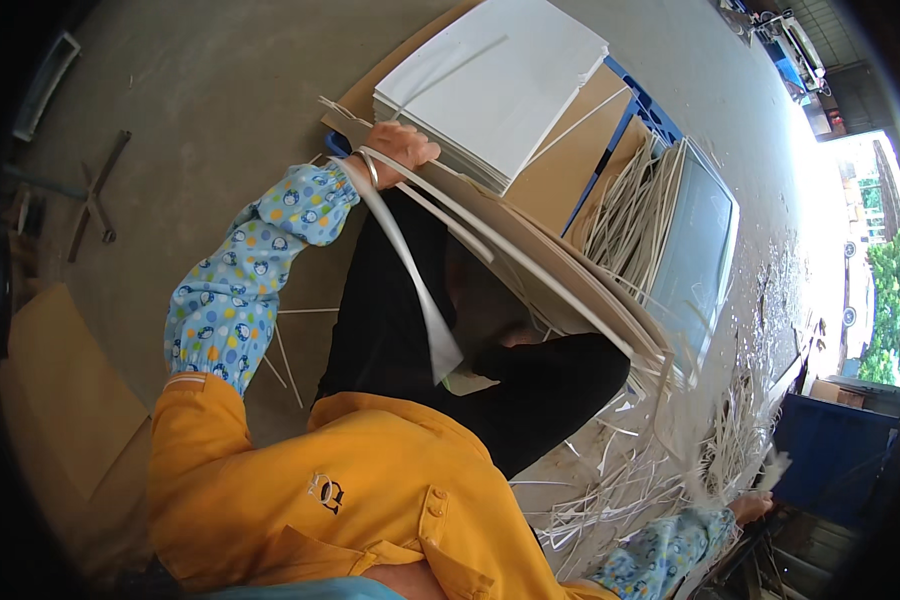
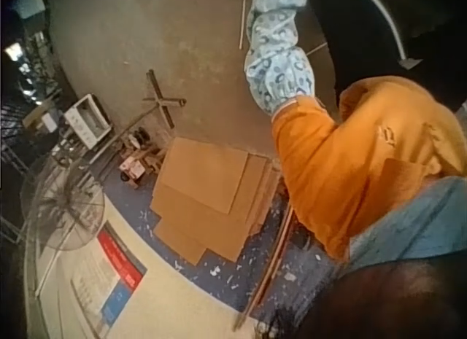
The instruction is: Organizing and stacking white and printed paper sheets on a pallet in a warehouse.
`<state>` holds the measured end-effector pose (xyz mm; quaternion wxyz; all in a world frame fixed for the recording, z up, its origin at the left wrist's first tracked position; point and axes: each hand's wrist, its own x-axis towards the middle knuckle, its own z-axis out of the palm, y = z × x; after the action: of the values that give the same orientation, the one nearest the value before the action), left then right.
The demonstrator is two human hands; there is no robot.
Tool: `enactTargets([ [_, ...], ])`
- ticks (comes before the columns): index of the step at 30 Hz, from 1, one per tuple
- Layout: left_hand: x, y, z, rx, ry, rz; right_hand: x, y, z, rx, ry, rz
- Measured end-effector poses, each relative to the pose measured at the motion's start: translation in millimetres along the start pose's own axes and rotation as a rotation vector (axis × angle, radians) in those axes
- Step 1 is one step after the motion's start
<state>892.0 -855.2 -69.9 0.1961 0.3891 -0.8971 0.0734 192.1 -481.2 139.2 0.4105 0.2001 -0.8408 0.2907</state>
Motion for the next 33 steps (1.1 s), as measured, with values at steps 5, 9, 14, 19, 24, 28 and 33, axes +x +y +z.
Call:
enactTargets([
  [5, 9, -4, 2, -0.049, 0.060, 0.020, -24, -28, 10, -0.368, -0.023, -0.849],
  [9, -3, -17, 9, -0.073, -0.072, -0.029, -146, -241, 45, 0.652, -0.994, -0.436],
  [14, 3, -16, 4, -0.099, -0.042, -0.026, -312, -417, 2, 0.911, -1.064, -1.052],
  [19, -3, -17, 8, -0.108, -0.024, -0.009, -382, -465, 11, 0.938, -1.173, -1.125],
  [24, 15, -7, -8, -0.069, -0.038, 0.019, -377, -459, 8, 1.076, -1.223, -0.700],
  [28, 14, -11, -10, -0.063, -0.117, 0.029, -338, -437, 10, 1.539, -1.281, 0.141],
  [33, 1, -18, 9, -0.001, -0.024, 0.101, -205, -319, 2, 1.334, -0.795, 0.108],
])
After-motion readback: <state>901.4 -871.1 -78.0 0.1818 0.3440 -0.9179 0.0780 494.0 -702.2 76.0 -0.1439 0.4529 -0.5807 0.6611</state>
